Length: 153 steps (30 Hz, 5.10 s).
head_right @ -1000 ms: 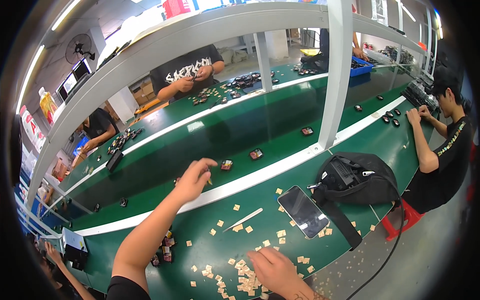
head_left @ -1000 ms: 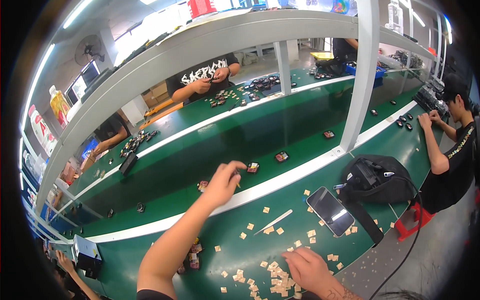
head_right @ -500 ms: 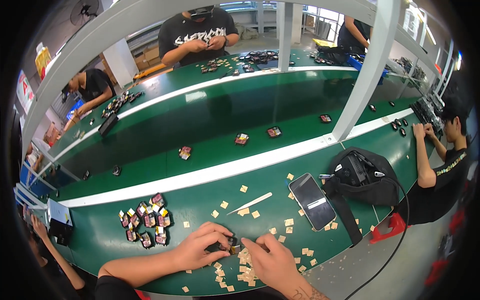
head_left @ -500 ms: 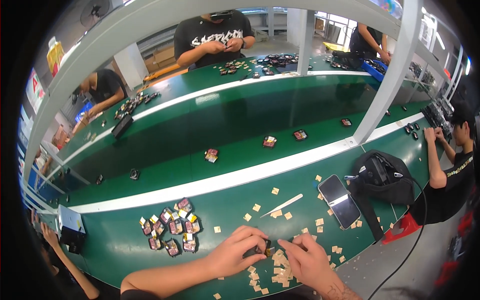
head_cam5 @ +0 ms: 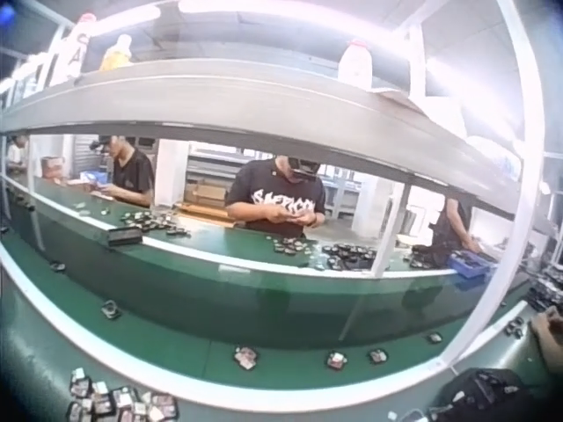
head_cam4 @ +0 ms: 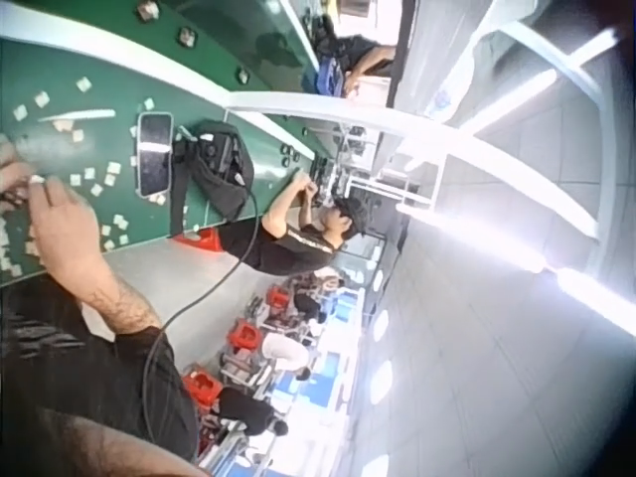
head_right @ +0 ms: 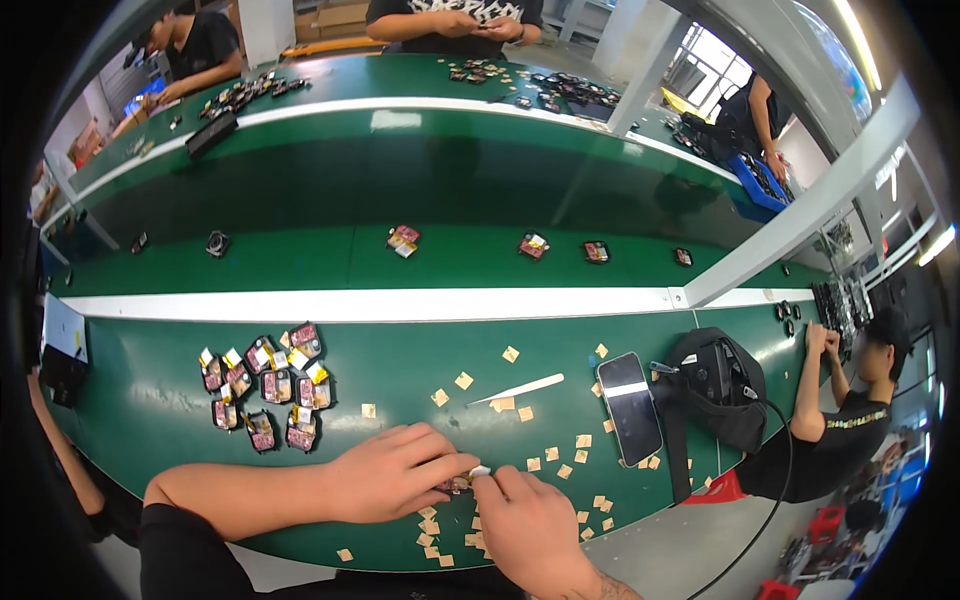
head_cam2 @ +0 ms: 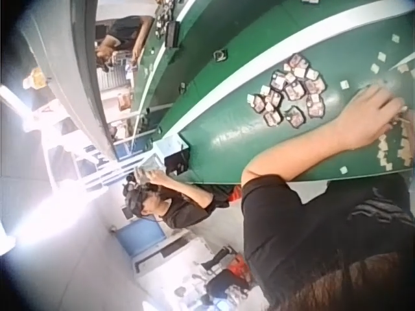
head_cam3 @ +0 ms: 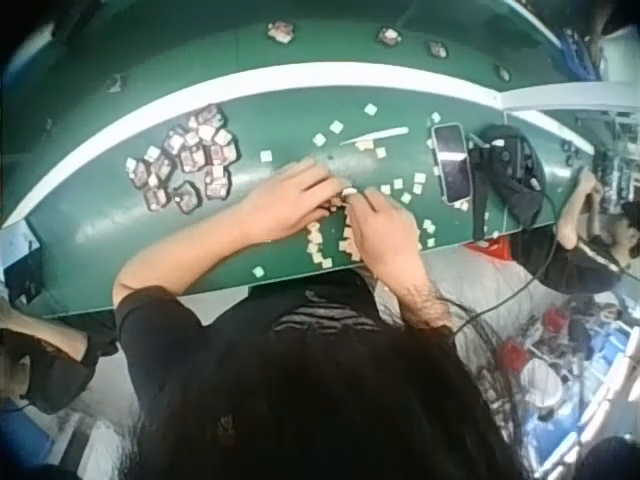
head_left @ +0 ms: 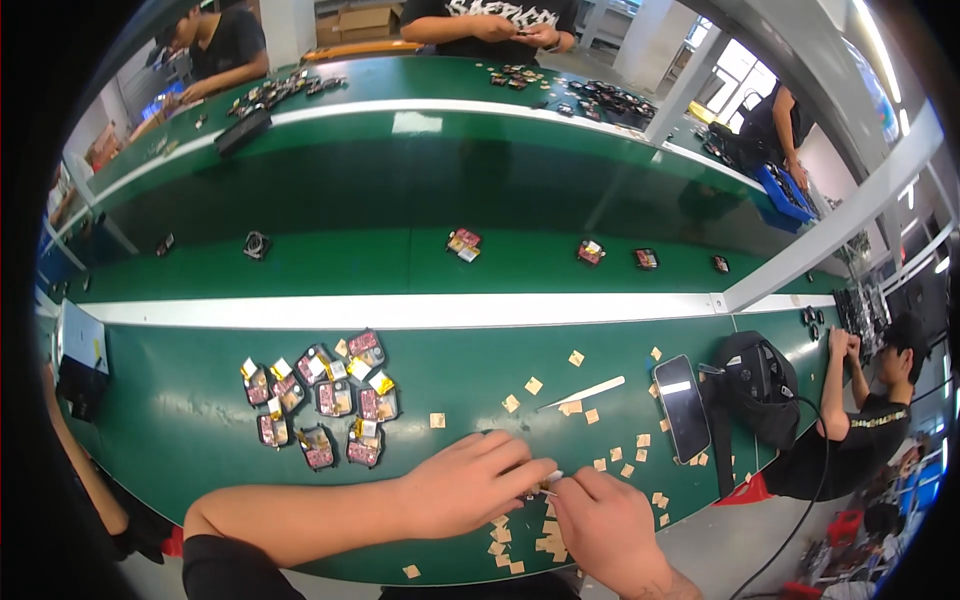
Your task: Assembling small electronic components by attaching stickers or small wooden pieces at a long factory workbench.
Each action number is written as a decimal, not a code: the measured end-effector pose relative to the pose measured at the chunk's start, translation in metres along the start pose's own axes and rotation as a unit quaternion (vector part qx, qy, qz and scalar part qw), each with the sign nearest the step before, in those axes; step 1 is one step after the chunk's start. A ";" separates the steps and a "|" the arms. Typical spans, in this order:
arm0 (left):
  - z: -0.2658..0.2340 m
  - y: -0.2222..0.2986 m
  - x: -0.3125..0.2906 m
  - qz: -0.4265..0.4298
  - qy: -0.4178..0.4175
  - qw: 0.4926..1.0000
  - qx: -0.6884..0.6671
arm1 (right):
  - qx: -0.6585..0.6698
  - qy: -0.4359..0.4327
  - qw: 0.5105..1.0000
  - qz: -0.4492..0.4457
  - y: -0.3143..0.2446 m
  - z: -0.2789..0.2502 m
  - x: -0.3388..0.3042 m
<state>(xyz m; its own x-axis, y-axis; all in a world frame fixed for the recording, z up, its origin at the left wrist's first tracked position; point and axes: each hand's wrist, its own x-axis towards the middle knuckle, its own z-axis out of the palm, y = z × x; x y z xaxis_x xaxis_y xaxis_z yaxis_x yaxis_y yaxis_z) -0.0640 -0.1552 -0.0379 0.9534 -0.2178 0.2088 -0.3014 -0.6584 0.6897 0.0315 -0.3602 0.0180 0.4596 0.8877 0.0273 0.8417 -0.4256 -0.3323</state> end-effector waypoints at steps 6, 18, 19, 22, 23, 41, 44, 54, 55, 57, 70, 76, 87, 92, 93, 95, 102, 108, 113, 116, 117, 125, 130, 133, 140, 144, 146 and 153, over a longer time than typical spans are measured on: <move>0.004 0.002 -0.004 -0.002 0.007 1.000 -0.012 | -0.026 -0.015 1.000 -0.001 -0.001 0.005 0.003; 0.001 0.005 -0.002 -0.008 -0.002 1.000 -0.011 | 0.216 0.076 0.969 0.090 0.021 0.024 -0.008; 0.000 0.003 -0.002 -0.008 -0.005 1.000 -0.014 | 0.216 0.079 0.969 0.092 0.022 0.024 -0.008; 0.002 0.000 -0.003 0.002 -0.016 1.000 -0.013 | 0.229 0.003 0.971 0.071 0.028 0.029 -0.008; 0.004 -0.002 -0.004 0.003 -0.018 1.000 -0.011 | 0.230 0.005 0.971 0.071 0.027 0.030 -0.008; 0.006 0.000 -0.006 0.109 -0.011 0.977 0.181 | 0.274 0.001 0.961 0.031 0.035 0.021 -0.009; 0.005 0.001 -0.006 0.096 -0.020 0.977 0.188 | 0.231 0.030 0.972 -0.003 0.030 0.025 -0.009; 0.011 -0.008 -0.006 0.083 -0.010 0.990 0.115 | 0.297 0.053 0.952 0.051 0.023 0.036 -0.010; 0.011 -0.009 -0.006 0.084 -0.005 0.991 0.107 | 0.297 0.054 0.952 0.057 0.022 0.035 -0.010; 0.009 -0.006 -0.005 0.079 0.002 0.993 0.085 | 0.301 0.051 0.950 0.063 0.021 0.035 -0.009; 0.011 -0.007 -0.006 0.067 -0.002 0.994 0.082 | 0.316 0.021 0.940 0.129 0.021 0.027 -0.008; 0.010 -0.006 -0.005 0.056 -0.006 0.996 0.064 | 0.321 0.012 0.937 0.137 0.021 0.027 -0.008; 0.019 0.006 -0.005 -0.021 0.045 0.999 0.003 | 0.321 0.038 0.938 0.128 0.018 0.033 -0.009; 0.028 0.018 -0.003 -0.029 0.095 0.993 0.066 | 0.330 0.048 0.933 0.136 0.019 0.037 -0.008; 0.028 0.019 -0.002 -0.034 0.094 0.992 0.077 | 0.338 0.050 0.931 0.127 0.018 0.037 -0.008; 0.031 0.022 -0.003 -0.046 0.092 0.990 0.096 | 0.328 0.047 0.933 0.140 0.017 0.036 -0.009; 0.026 0.014 -0.006 -0.030 0.009 0.991 0.128 | 0.305 0.091 0.943 0.095 0.017 0.039 -0.011; 0.023 0.005 -0.009 -0.006 -0.006 0.996 0.090 | 0.297 0.098 0.948 0.058 0.017 0.036 -0.013; 0.026 0.005 -0.008 -0.006 -0.022 0.995 0.097 | 0.319 0.101 0.941 0.051 0.018 0.038 -0.013; 0.026 0.006 -0.007 -0.014 -0.016 0.996 0.084 | 0.325 0.099 0.939 0.051 0.020 0.040 -0.015; 0.026 0.007 -0.007 -0.028 -0.016 0.997 0.070 | 0.328 0.098 0.938 0.052 0.021 0.041 -0.015; 0.008 0.000 -0.001 0.013 -0.034 0.999 -0.026 | 0.304 0.076 0.945 0.088 0.016 0.031 -0.014; -0.002 0.003 -0.005 -0.027 -0.011 0.999 -0.028 | 0.325 0.105 0.932 0.122 0.014 0.039 -0.008; -0.001 0.002 -0.007 -0.041 -0.013 0.998 -0.038 | 0.334 0.056 0.932 0.133 0.015 0.036 -0.005; 0.008 0.003 -0.007 -0.025 0.005 0.999 -0.022 | 0.324 0.034 0.935 0.142 0.013 0.033 -0.007; 0.009 0.005 -0.006 -0.019 0.013 1.000 -0.011 | 0.322 0.027 0.935 0.147 0.013 0.032 -0.007; 0.007 0.006 -0.005 -0.018 0.010 1.000 -0.004 | 0.322 0.033 0.936 0.139 0.015 0.034 -0.009; 0.005 0.006 -0.006 -0.016 -0.002 0.999 -0.029 | 0.332 0.043 0.939 0.085 0.022 0.043 -0.008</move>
<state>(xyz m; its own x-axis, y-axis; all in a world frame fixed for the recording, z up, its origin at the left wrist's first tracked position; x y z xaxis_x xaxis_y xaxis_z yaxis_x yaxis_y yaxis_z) -0.0711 -0.1615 -0.0387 0.9623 -0.2009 0.1833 -0.2699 -0.6226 0.7345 0.0339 -0.3692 -0.0298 0.6163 0.7874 -0.0130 0.4055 -0.3314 -0.8519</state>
